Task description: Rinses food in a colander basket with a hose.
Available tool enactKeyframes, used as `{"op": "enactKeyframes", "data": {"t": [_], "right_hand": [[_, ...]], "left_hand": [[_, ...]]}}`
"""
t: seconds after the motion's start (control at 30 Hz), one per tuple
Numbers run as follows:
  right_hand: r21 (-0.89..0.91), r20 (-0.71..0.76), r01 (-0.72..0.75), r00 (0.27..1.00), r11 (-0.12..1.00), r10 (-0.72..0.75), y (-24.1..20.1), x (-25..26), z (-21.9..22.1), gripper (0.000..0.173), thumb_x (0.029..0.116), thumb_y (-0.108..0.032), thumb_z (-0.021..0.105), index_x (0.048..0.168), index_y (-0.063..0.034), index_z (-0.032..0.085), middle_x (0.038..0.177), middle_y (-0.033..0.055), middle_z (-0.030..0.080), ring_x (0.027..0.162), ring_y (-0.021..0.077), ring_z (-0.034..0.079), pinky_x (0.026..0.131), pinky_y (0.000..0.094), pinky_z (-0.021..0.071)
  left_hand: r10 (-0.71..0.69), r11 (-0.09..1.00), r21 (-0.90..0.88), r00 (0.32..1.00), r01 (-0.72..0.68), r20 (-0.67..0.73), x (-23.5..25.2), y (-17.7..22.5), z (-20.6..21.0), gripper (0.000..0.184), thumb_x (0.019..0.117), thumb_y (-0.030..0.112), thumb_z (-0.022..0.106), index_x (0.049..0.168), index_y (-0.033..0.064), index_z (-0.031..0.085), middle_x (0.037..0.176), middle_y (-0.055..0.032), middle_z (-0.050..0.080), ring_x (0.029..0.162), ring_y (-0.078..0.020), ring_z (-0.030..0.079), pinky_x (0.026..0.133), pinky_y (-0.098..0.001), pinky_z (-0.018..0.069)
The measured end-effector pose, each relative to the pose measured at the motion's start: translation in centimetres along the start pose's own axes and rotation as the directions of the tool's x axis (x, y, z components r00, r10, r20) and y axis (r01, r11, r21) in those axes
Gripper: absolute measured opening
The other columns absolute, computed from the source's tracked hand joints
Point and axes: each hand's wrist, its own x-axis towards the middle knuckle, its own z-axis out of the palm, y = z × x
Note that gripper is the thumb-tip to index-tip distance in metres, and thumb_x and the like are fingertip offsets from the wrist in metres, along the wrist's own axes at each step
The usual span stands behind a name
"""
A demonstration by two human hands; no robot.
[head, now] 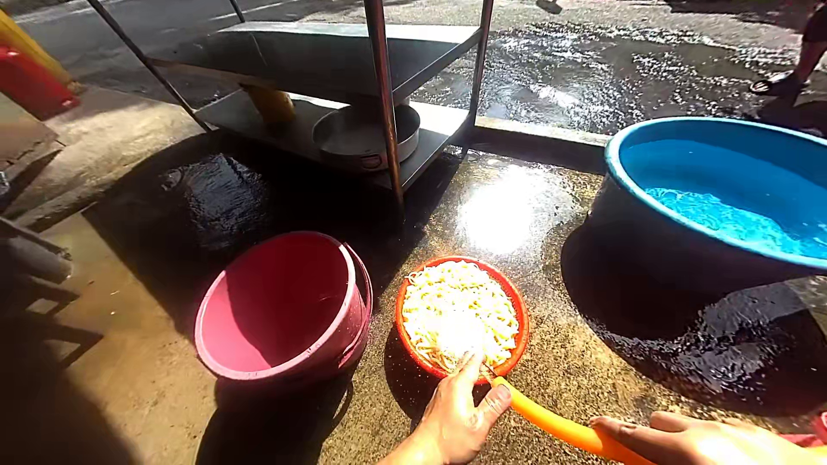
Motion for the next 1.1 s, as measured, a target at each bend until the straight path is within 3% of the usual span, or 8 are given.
{"op": "enactKeyframes", "data": {"t": [0.17,0.53,0.8,0.9,1.1], "right_hand": [[-0.011,0.003,-0.008,1.0,1.0,0.008,-0.1,0.2,0.1,0.032,0.0965,-0.029,0.061,0.123,-0.0268,0.077,0.094,0.0177,0.074,0.086,0.0406,0.071,0.074,0.0629,0.049],[-0.042,-0.019,-0.038,0.999,0.998,0.037,-0.4,0.9,0.6,0.029,0.0959,-0.034,0.062,0.119,-0.0269,0.078,0.092,0.0173,0.075,0.085,0.0404,0.071,0.075,0.0627,0.0491],[-0.051,-0.009,-0.054,0.999,0.997,0.053,-0.5,1.3,1.1,0.031,0.0963,-0.037,0.062,0.121,-0.0276,0.078,0.095,0.0164,0.075,0.088,0.0394,0.071,0.078,0.0622,0.0484],[-0.053,-0.021,-0.044,0.999,0.998,0.043,-0.5,1.2,1.1,0.031,0.0962,-0.038,0.062,0.121,-0.0274,0.078,0.093,0.0163,0.075,0.087,0.0387,0.071,0.077,0.0613,0.0483],[-0.035,-0.064,-0.023,0.998,0.999,0.021,-0.3,1.1,1.2,0.03,0.0959,-0.038,0.063,0.119,-0.0271,0.079,0.09,0.0161,0.074,0.083,0.0387,0.07,0.076,0.0609,0.0484]], "left_hand": [[0.02,1.0,-0.023,1.0,-0.019,0.013,0.1,-0.1,0.2,0.077,0.1026,0.056,0.048,0.154,-0.001,0.044,0.15,-0.0173,0.056,0.139,-0.0193,0.054,0.118,-0.0391,0.0421],[-0.02,1.0,0.007,1.0,0.02,0.009,-0.2,-0.1,-0.2,0.086,0.1005,0.06,0.048,0.159,-0.0018,0.035,0.158,-0.0208,0.046,0.148,-0.0232,0.044,0.123,-0.0406,0.0367],[-0.009,1.0,0.016,0.999,0.008,0.032,-0.2,0.0,-0.2,0.081,0.101,0.058,0.048,0.156,-0.0011,0.04,0.155,-0.0194,0.049,0.144,-0.0215,0.049,0.12,-0.0401,0.0398],[0.002,1.0,0.022,0.999,-0.002,0.042,-0.2,-0.2,-0.1,0.081,0.1011,0.059,0.048,0.156,0.0,0.041,0.158,-0.0182,0.047,0.147,-0.0206,0.045,0.122,-0.0399,0.0372],[-0.017,0.999,0.037,0.999,0.015,0.04,-0.3,0.1,-0.1,0.074,0.1021,0.055,0.048,0.153,0.0013,0.045,0.152,-0.0165,0.054,0.14,-0.0203,0.053,0.119,-0.0411,0.0414]]}}
